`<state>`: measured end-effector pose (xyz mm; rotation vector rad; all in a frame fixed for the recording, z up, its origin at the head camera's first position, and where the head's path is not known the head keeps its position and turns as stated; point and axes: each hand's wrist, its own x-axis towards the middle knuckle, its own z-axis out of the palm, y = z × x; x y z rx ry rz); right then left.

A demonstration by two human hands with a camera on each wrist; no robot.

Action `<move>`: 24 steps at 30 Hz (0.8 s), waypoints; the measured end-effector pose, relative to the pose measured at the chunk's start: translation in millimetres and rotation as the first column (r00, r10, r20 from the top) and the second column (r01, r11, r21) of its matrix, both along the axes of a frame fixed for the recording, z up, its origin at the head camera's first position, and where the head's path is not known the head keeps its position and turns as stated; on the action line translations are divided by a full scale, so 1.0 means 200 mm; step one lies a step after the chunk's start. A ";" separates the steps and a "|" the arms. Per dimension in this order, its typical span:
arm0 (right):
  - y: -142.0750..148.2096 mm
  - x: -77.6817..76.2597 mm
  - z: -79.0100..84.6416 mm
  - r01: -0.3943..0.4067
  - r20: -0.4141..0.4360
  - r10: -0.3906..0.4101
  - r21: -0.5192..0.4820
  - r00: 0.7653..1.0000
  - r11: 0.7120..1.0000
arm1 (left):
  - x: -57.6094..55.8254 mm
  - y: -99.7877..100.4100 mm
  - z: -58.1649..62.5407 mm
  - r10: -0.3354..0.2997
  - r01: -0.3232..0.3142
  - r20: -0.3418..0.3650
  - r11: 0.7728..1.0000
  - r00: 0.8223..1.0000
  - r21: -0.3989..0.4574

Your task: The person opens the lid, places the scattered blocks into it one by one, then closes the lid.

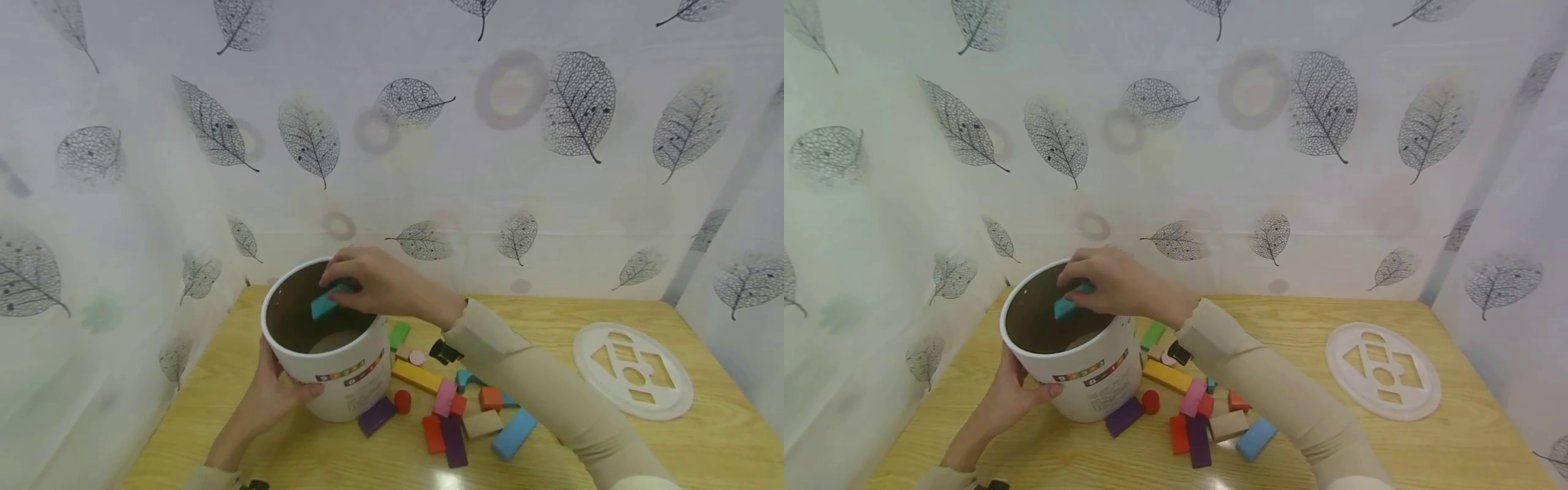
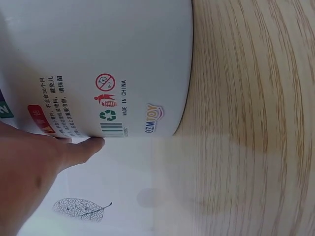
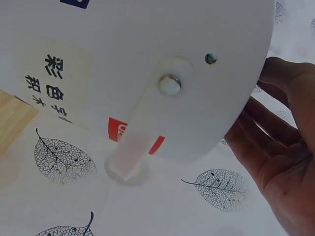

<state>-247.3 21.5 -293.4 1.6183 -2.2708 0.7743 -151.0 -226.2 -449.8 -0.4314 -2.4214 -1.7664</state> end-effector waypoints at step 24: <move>0.85 0.12 -0.37 0.225 -0.032 -0.224 0.066 0.974 0.972 | 0.00 -0.01 -0.02 0.024 -0.024 -0.013 1.000 1.000 -0.008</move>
